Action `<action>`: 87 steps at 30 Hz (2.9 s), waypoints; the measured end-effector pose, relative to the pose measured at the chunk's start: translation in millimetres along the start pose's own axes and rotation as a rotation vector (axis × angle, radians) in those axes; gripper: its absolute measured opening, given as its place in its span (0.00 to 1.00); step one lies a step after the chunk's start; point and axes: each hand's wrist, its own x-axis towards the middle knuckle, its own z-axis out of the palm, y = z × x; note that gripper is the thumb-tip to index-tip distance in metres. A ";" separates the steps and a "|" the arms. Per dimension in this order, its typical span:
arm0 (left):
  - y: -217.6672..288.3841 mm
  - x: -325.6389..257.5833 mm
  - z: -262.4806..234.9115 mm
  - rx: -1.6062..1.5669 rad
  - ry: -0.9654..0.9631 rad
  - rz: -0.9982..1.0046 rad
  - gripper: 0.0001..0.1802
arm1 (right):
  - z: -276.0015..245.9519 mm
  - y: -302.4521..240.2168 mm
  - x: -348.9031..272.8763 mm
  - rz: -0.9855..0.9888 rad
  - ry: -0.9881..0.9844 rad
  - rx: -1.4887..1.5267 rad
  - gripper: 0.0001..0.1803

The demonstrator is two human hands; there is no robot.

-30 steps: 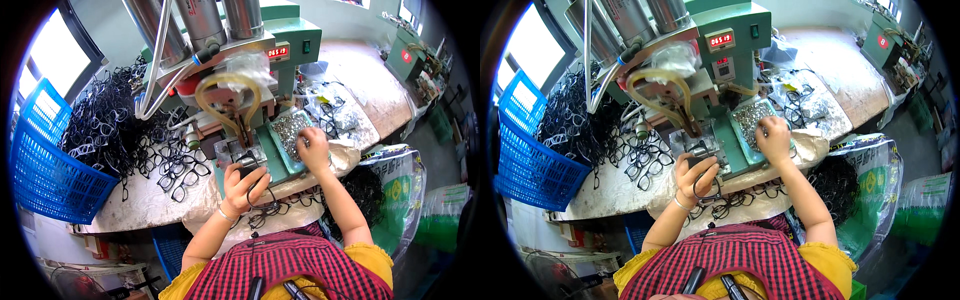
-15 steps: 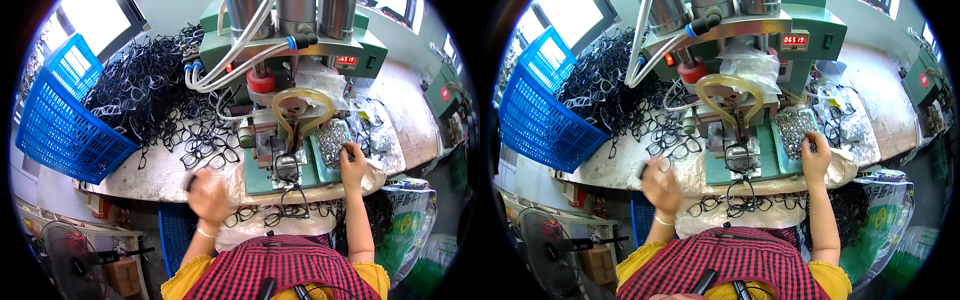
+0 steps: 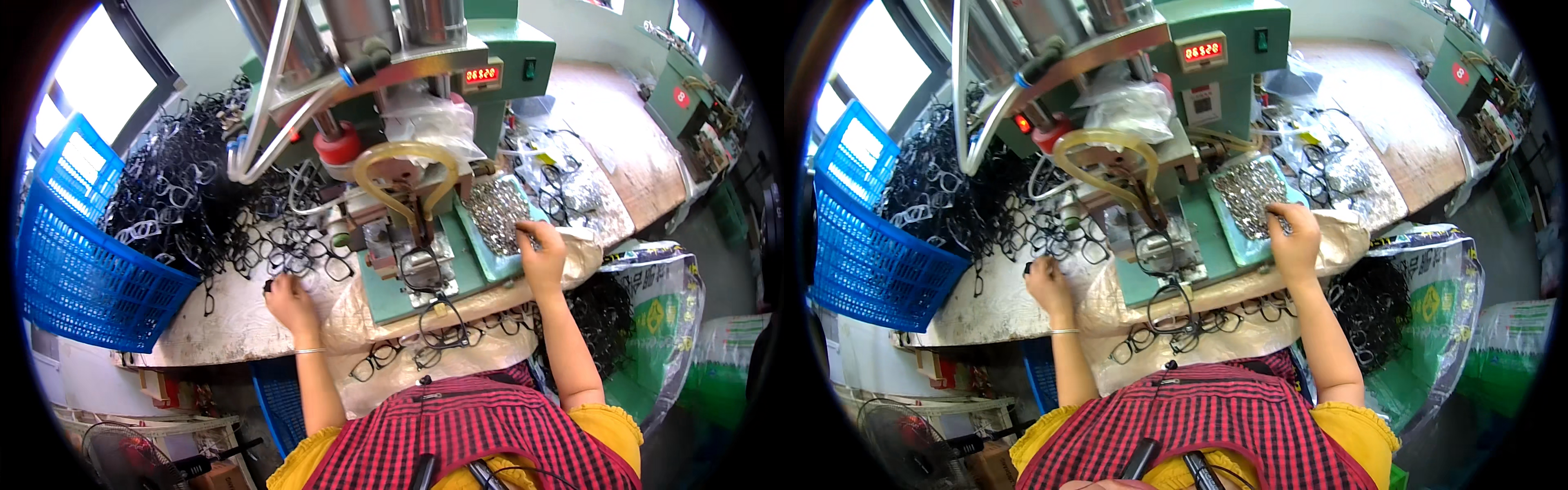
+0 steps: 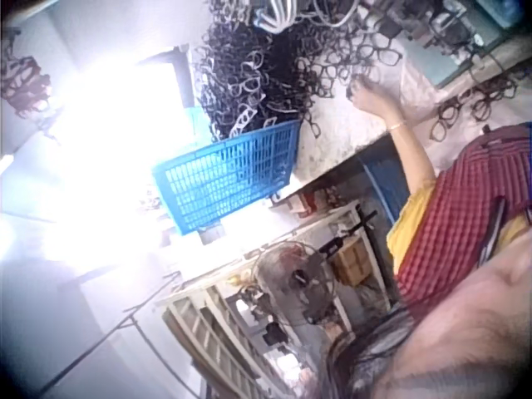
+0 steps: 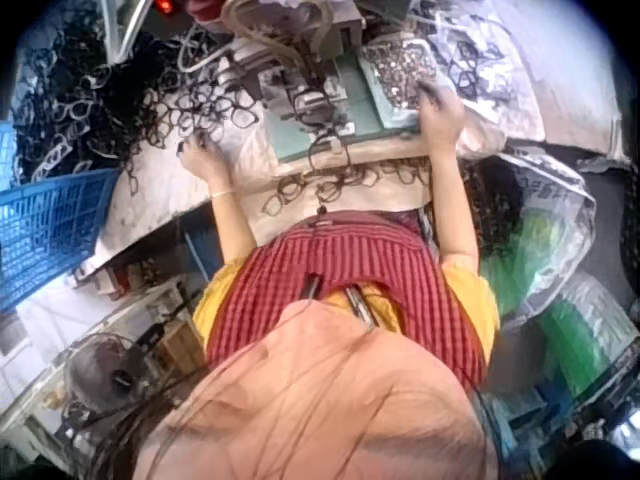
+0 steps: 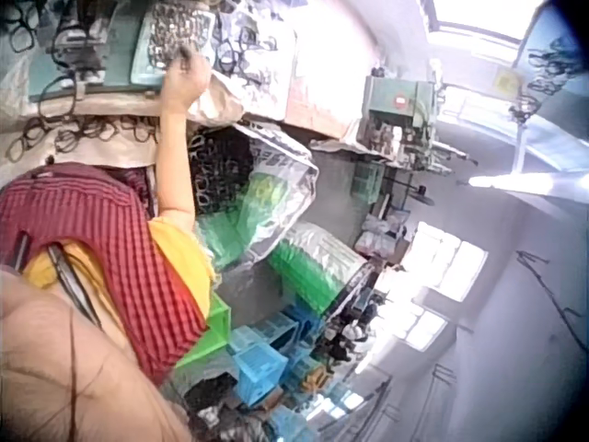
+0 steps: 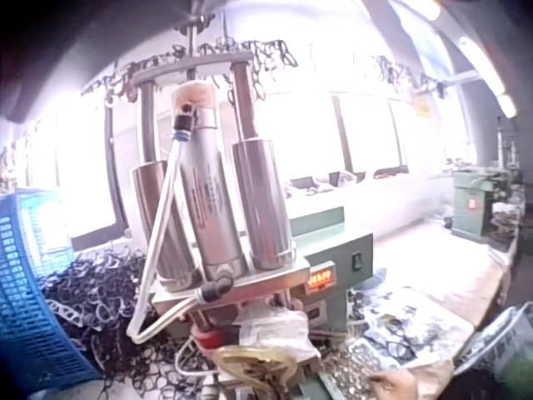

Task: The person assembles eyeglasses by hand at a workstation. They pick up black frames, place them into a machine, and insert small metal components into the frame arms. The person then removes the assembled glasses and places them on the table.

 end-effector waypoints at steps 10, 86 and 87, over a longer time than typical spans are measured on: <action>65.6 27.0 -56.0 -0.979 -0.023 -0.009 0.16 | 3.5 -94.4 14.5 0.012 -0.283 0.411 0.09; -2.5 53.9 4.7 -0.595 -0.045 0.244 0.09 | -13.1 -50.2 -1.9 0.022 -0.177 0.176 0.05; 0.2 56.5 8.3 -0.757 -0.027 0.115 0.06 | -5.8 -64.8 6.3 -0.038 -0.212 0.223 0.05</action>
